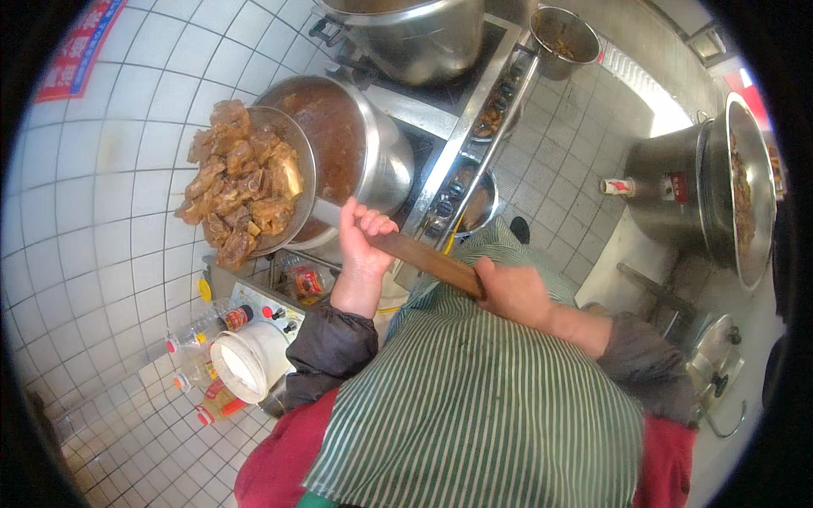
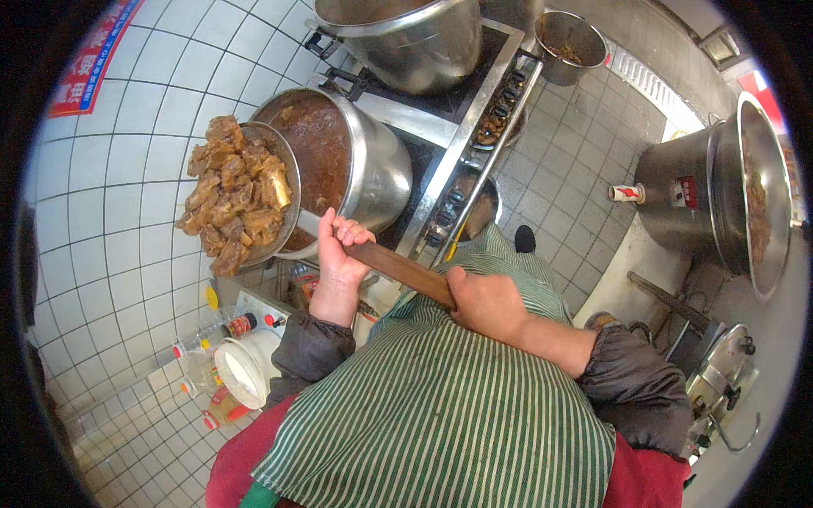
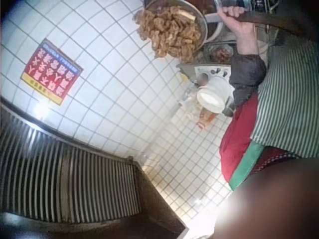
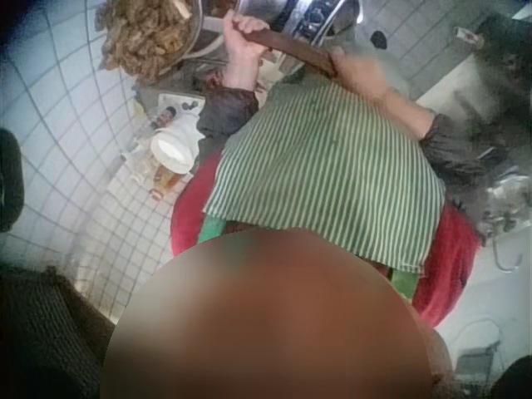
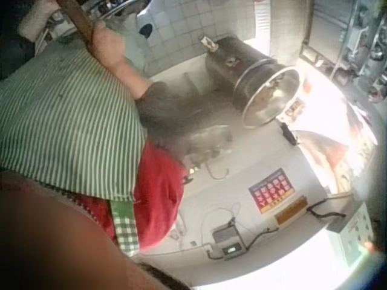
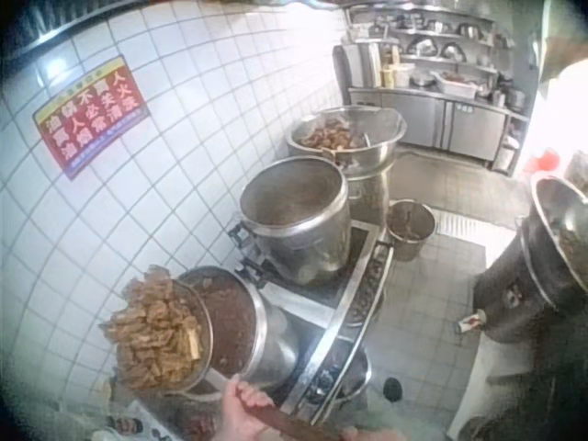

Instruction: The person walks into a commercial kitchen and uses a large slotted ladle to scoop braised meat from a boiling pot into a metal bowl. The person repeats this scooping action multiple times, transferring meat from the pot to the bowl.

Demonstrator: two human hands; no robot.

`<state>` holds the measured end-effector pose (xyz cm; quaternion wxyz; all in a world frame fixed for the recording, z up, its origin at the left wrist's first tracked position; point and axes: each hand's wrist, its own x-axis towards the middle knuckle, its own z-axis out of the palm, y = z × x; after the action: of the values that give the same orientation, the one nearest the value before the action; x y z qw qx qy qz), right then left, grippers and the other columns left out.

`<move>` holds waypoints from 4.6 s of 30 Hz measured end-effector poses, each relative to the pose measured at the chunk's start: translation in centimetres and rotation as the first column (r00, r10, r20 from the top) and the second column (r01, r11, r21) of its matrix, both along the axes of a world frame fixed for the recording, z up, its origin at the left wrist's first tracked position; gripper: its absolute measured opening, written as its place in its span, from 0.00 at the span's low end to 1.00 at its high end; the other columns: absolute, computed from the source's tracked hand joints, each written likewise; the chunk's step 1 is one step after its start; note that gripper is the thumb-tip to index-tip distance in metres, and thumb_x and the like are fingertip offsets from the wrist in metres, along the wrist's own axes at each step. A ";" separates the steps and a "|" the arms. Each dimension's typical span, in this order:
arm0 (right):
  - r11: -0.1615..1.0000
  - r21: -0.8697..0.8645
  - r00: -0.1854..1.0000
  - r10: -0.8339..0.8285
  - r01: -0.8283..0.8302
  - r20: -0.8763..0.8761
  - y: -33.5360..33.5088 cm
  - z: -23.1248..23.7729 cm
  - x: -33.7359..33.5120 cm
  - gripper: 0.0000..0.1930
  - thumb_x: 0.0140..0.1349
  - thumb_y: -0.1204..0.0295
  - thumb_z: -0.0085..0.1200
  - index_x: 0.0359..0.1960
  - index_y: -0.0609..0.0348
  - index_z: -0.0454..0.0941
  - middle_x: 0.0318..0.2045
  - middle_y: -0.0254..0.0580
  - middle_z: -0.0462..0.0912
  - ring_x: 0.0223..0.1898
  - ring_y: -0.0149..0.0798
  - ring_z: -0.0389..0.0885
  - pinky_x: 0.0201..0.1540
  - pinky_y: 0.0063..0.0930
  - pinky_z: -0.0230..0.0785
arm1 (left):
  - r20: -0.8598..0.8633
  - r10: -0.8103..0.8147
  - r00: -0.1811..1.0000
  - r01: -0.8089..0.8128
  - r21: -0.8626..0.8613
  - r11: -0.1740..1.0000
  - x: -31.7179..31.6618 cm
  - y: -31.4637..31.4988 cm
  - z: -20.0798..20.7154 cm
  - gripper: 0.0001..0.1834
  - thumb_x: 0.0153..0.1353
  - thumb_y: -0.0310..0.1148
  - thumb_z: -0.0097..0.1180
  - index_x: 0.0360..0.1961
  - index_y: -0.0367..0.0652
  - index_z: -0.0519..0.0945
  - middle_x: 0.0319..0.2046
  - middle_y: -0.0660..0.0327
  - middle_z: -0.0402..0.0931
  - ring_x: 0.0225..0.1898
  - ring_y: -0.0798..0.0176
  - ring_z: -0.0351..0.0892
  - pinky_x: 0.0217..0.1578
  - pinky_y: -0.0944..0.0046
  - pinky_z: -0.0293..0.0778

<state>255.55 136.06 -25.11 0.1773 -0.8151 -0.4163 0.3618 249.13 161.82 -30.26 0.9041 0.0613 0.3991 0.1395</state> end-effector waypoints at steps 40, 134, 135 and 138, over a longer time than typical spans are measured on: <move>0.877 0.220 0.904 -0.409 0.426 -0.120 -39.5 9.2 -0.9 0.12 0.54 0.70 0.55 0.37 0.63 0.73 0.26 0.56 0.81 0.29 0.56 0.83 0.28 0.53 0.74 | 0.119 -0.398 0.910 0.387 0.102 0.916 9.2 -36.1 11.6 0.21 0.65 0.40 0.51 0.16 0.54 0.60 0.11 0.74 0.55 0.12 0.74 0.55 0.18 0.68 0.61; 0.036 0.214 0.088 -0.966 0.976 -0.243 -41.4 -2.6 4.4 0.13 0.63 0.61 0.55 0.39 0.58 0.79 0.31 0.38 0.83 0.34 0.32 0.79 0.41 0.31 0.73 | -0.026 -0.210 0.977 0.187 0.577 0.795 10.0 -21.2 10.6 0.18 0.70 0.46 0.47 0.23 0.52 0.67 0.11 0.73 0.54 0.10 0.75 0.50 0.12 0.71 0.50; 0.089 0.350 0.152 -0.976 0.933 -0.158 -43.6 -2.6 6.2 0.12 0.63 0.62 0.56 0.39 0.58 0.80 0.31 0.39 0.83 0.34 0.33 0.80 0.40 0.30 0.73 | 0.025 -0.262 0.965 0.197 0.595 0.779 10.8 -21.9 10.6 0.18 0.70 0.45 0.47 0.23 0.52 0.67 0.11 0.73 0.54 0.10 0.75 0.49 0.13 0.71 0.49; 0.053 0.587 0.032 -0.998 0.808 0.045 -49.9 -2.6 13.7 0.07 0.61 0.69 0.57 0.38 0.57 0.81 0.32 0.42 0.84 0.35 0.38 0.81 0.40 0.31 0.73 | 0.068 -0.303 0.950 0.205 0.594 0.778 13.6 -24.5 10.7 0.18 0.71 0.44 0.46 0.23 0.50 0.67 0.11 0.72 0.55 0.10 0.75 0.50 0.13 0.72 0.50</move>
<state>269.21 86.15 -27.69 0.4322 -0.8806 0.1330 -0.1415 262.71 137.33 -19.60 0.8816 0.3759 0.2515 0.1351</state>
